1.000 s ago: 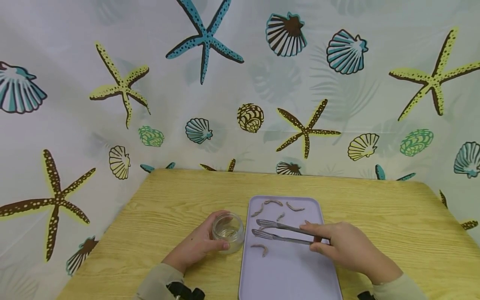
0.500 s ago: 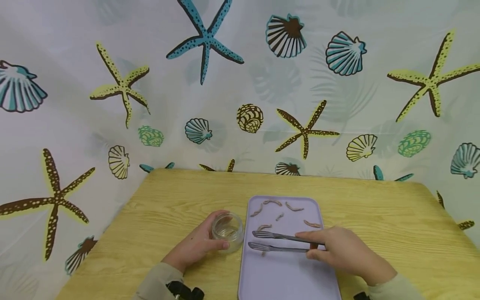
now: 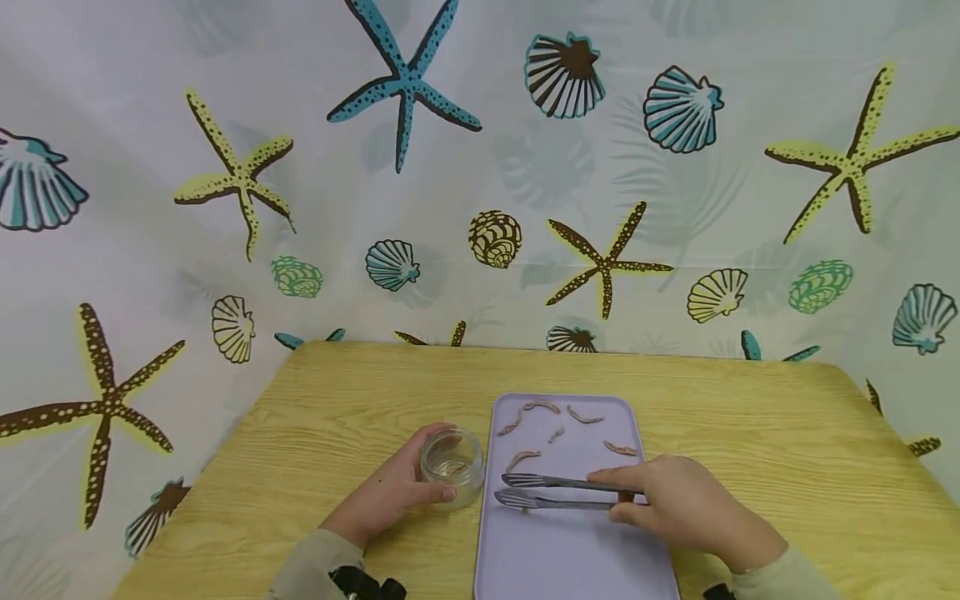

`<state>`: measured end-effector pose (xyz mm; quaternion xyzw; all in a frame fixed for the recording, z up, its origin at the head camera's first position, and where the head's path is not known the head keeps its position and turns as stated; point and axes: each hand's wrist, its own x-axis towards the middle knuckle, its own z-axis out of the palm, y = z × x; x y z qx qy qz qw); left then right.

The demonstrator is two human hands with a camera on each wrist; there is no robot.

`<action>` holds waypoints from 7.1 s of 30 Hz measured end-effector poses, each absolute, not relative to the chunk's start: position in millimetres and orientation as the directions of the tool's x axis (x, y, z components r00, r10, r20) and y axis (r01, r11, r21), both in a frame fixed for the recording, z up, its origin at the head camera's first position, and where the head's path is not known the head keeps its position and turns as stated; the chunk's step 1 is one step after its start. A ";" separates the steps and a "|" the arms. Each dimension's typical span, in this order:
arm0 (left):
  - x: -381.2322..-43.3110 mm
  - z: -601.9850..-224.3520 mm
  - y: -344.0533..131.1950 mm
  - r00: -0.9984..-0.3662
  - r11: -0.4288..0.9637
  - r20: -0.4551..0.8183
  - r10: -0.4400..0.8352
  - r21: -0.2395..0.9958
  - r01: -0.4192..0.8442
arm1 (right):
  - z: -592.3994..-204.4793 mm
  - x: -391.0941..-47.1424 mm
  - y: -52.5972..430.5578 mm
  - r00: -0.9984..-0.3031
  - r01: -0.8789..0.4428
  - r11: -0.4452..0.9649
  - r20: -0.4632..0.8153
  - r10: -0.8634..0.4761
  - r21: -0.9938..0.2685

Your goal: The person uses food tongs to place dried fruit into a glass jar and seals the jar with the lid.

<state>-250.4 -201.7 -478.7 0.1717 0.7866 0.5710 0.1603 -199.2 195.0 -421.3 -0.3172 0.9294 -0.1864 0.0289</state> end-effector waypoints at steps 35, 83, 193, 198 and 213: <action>-250.9 -479.6 -203.1 -0.883 0.267 -0.055 0.467 0.960 0.081 | -409.0 -193.7 201.0 -0.811 -0.585 0.752 0.218 -0.543 -0.304; -249.8 -478.1 -202.9 -0.891 0.287 -0.065 0.448 0.955 0.075 | -396.2 -215.3 150.1 -0.752 -0.658 0.703 0.286 -0.594 -0.271; -249.6 -479.4 -200.9 -0.903 0.304 -0.087 0.421 0.951 0.050 | -406.4 -215.7 154.4 -0.759 -0.651 0.705 0.279 -0.589 -0.280; -249.5 -479.2 -201.2 -0.899 0.300 -0.088 0.429 0.953 0.050 | -407.7 -216.9 149.5 -0.735 -0.676 0.686 0.319 -0.599 -0.268; -249.7 -479.2 -201.2 -0.893 0.275 -0.064 0.445 0.959 0.068 | -406.7 -216.3 155.0 -0.773 -0.633 0.718 0.287 -0.565 -0.291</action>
